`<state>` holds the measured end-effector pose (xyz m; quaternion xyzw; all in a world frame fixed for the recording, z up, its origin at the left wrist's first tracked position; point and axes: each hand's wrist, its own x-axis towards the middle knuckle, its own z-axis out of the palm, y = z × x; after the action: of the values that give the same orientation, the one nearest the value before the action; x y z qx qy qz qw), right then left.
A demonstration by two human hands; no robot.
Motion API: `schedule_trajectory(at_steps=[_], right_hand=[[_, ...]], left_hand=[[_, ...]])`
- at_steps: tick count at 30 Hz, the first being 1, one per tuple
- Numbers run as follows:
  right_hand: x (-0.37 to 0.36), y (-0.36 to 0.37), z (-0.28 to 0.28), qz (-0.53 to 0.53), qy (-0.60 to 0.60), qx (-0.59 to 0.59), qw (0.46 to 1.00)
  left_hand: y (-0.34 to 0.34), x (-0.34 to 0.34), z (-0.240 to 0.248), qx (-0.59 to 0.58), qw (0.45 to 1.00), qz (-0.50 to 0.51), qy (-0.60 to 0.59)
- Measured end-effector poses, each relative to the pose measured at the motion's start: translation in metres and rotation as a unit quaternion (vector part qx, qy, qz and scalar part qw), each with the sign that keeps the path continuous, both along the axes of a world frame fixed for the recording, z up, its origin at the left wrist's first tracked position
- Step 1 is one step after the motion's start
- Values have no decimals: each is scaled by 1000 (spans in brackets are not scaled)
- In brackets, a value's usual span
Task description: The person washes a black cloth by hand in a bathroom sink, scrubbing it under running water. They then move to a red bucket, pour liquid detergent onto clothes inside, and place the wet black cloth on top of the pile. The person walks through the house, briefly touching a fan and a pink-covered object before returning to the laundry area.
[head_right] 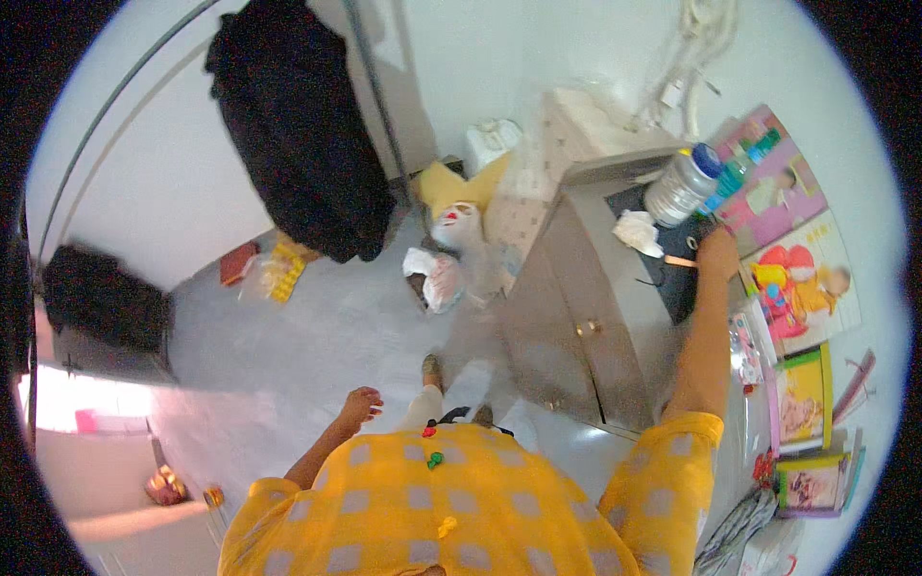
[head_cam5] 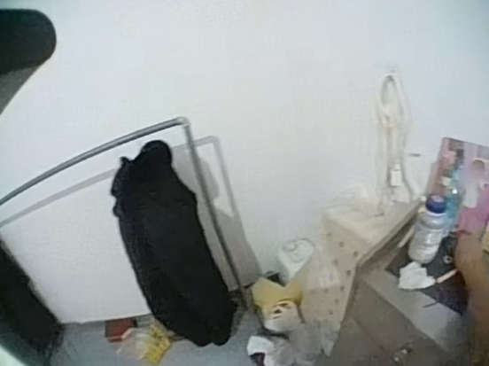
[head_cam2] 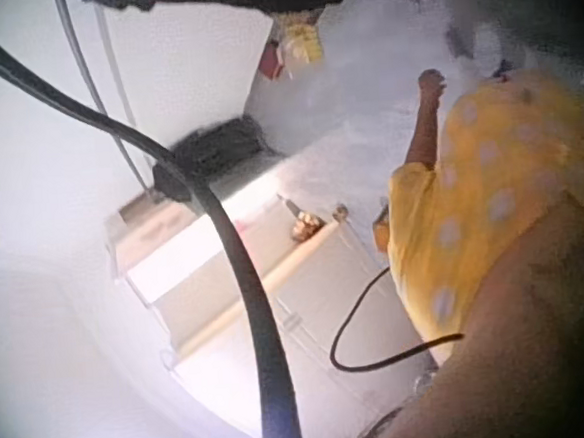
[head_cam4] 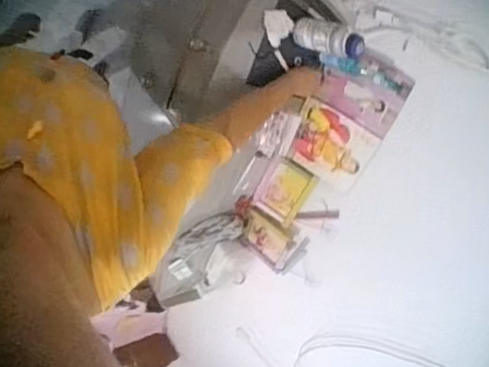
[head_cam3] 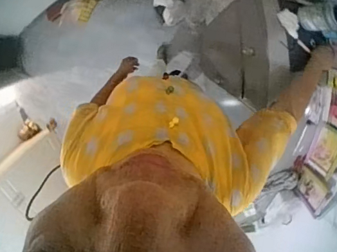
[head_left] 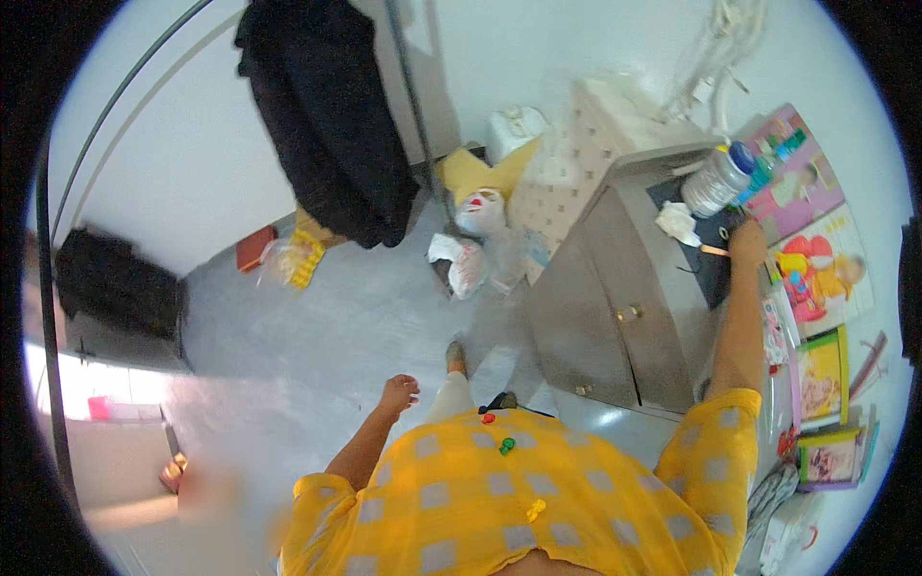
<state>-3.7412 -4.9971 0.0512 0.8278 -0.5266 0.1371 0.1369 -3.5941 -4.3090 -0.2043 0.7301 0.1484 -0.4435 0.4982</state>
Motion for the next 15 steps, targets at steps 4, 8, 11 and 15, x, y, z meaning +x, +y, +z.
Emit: schedule_trajectory(at_steps=[4, 8, 11, 15], right_hand=[[-23, -15, -5, 64, 26, -34, 997], [-60, -18, -12, 135, 41, -53, 989], [-72, -1, 6, 54, 29, -55, 997], [-33, 59, 16, -9, -61, 47, 997]], left_hand=[[12, -36, 20, -39, 997, -54, -38], [39, -34, 1, -102, 992, -51, -61], [98, -30, -36, -159, 987, 25, -28], [176, -27, 8, -6, 997, 46, -62]])
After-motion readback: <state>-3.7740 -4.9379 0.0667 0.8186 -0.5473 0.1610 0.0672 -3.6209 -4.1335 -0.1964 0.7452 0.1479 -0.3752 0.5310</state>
